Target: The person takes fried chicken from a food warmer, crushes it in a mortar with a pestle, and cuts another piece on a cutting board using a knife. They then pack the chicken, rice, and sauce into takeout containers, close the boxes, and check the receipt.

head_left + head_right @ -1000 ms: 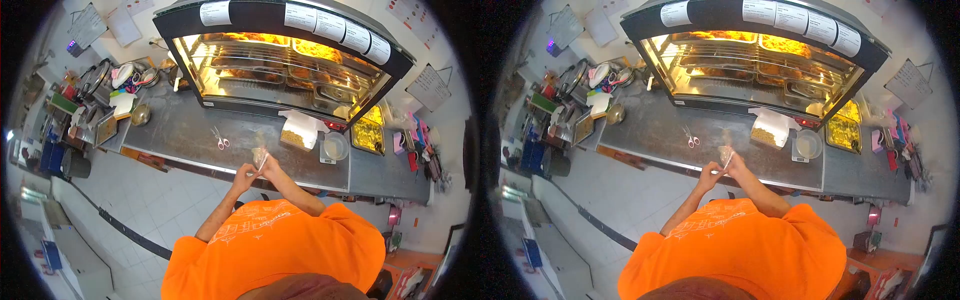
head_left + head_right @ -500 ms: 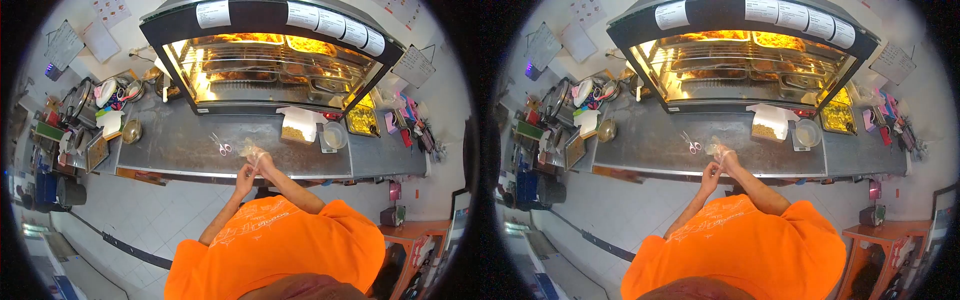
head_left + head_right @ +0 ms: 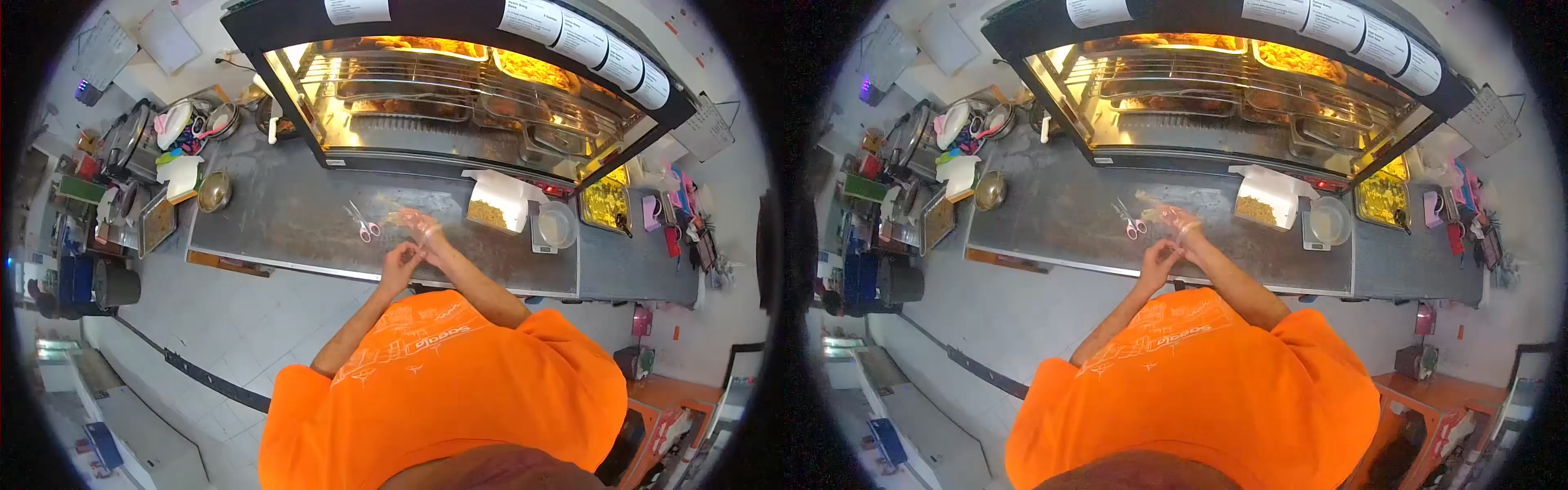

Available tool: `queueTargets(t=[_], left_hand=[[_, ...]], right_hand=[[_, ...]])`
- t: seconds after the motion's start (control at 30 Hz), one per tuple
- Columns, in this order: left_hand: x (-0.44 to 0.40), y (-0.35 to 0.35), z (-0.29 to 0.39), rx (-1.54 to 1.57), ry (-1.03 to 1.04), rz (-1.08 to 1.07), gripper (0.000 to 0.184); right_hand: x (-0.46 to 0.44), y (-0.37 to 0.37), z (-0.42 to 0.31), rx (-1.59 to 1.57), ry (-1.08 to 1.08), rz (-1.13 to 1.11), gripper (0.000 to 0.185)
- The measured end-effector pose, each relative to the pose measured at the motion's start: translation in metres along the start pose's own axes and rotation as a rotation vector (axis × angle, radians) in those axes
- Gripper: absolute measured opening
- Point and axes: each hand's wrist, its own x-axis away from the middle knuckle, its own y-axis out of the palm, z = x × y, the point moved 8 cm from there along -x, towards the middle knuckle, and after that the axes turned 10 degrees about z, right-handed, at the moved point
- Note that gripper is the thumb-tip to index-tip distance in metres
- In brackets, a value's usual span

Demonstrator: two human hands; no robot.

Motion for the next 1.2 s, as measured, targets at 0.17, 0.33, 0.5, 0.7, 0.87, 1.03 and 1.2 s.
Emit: queueTargets(t=[0.17, 0.33, 0.5, 0.7, 0.87, 1.03, 1.2], left_hand=[[-0.02, 0.009, -0.005, 0.114, -0.099, -0.054, 0.014], [-0.016, 0.01, -0.005, 0.033, -0.2, -0.238, 0.016], [-0.03, -0.05, 0.035, -0.597, 0.064, -0.052, 0.027], [-0.01, -0.195, -0.014, -0.392, -0.143, 0.462, 0.031], [0.026, -0.298, -0.076, -0.269, -0.228, 0.589, 0.024], [0.033, -0.384, -0.094, -0.256, -0.265, 0.554, 0.021], [0.011, -0.462, -0.108, -0.319, -0.305, 0.517, 0.022]], right_hand=[[-0.045, -0.014, 0.022, -0.145, 0.184, 0.054, 0.047], [-0.069, -0.015, 0.036, 0.148, 0.111, 0.083, 0.053], [-0.098, -0.006, 0.067, 1.088, 0.025, -0.04, 0.058], [-0.058, 0.09, 0.074, 1.693, -0.398, -0.16, 0.054], [-0.09, 0.119, 0.106, 1.696, -0.13, -0.089, 0.043], [-0.092, 0.249, 0.15, 1.944, -0.252, -0.456, 0.038], [-0.131, 0.365, 0.173, 1.487, -0.515, -0.201, 0.035]])
